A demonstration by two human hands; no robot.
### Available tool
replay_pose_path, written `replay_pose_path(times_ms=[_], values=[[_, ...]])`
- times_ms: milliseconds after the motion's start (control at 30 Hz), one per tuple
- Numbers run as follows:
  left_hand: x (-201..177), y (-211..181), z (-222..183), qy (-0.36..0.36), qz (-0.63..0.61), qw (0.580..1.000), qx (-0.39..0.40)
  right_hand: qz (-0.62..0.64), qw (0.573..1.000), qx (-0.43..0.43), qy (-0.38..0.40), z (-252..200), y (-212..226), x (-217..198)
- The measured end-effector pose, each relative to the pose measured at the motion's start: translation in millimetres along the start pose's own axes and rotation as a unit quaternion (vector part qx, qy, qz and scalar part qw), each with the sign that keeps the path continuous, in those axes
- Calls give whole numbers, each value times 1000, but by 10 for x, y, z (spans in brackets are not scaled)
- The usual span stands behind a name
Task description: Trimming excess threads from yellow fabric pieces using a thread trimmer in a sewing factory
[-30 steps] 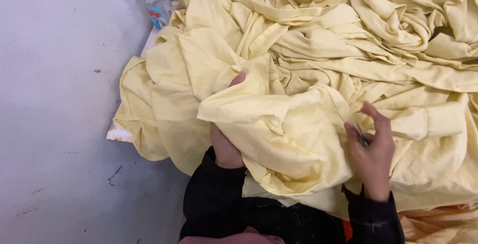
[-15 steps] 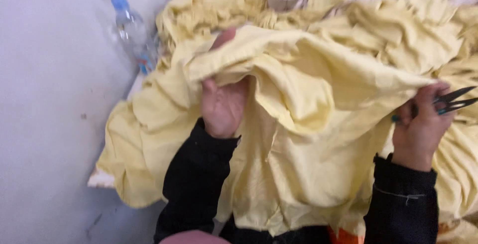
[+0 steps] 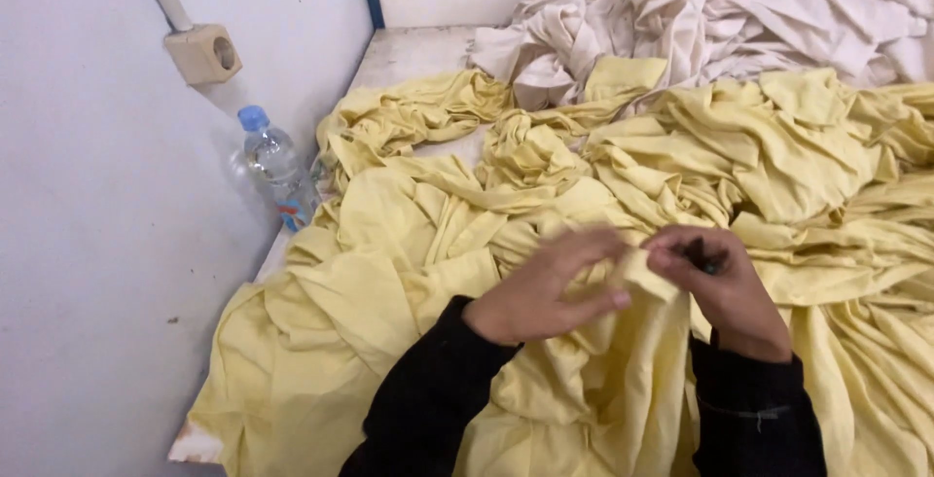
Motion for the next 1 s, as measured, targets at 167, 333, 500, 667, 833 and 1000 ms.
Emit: replay_pose_path(times_ms=[167, 333, 500, 667, 833, 1000], values=[[86, 13, 58, 85, -432, 897, 43, -22, 999, 34, -12, 25, -83, -275], [132, 2, 224, 151, -387, 904, 105, -45, 989, -71, 120, 120, 166, -104], [-461, 653, 240, -128, 202, 963, -126, -93, 995, -15, -26, 243, 60, -310], [-741, 681, -32, -183, 102, 961, -183, -114, 992, 32, -55, 329, 53, -294], [-515, 351, -117, -93, -265, 955, -100, -113, 990, 57, -58, 367, 19, -350], [-500, 232, -177, -26, -405, 914, -20, -88, 996, -12, -11, 367, -49, -366]])
Point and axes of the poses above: each hand's wrist, its own z-axis towards the middle knuckle, its own x-axis out of the palm, y = z × x, the point moved 7 cm from there along z, towards the middle knuckle, and after that the axes turned 2 degrees about -y, right-handed, at the moved point
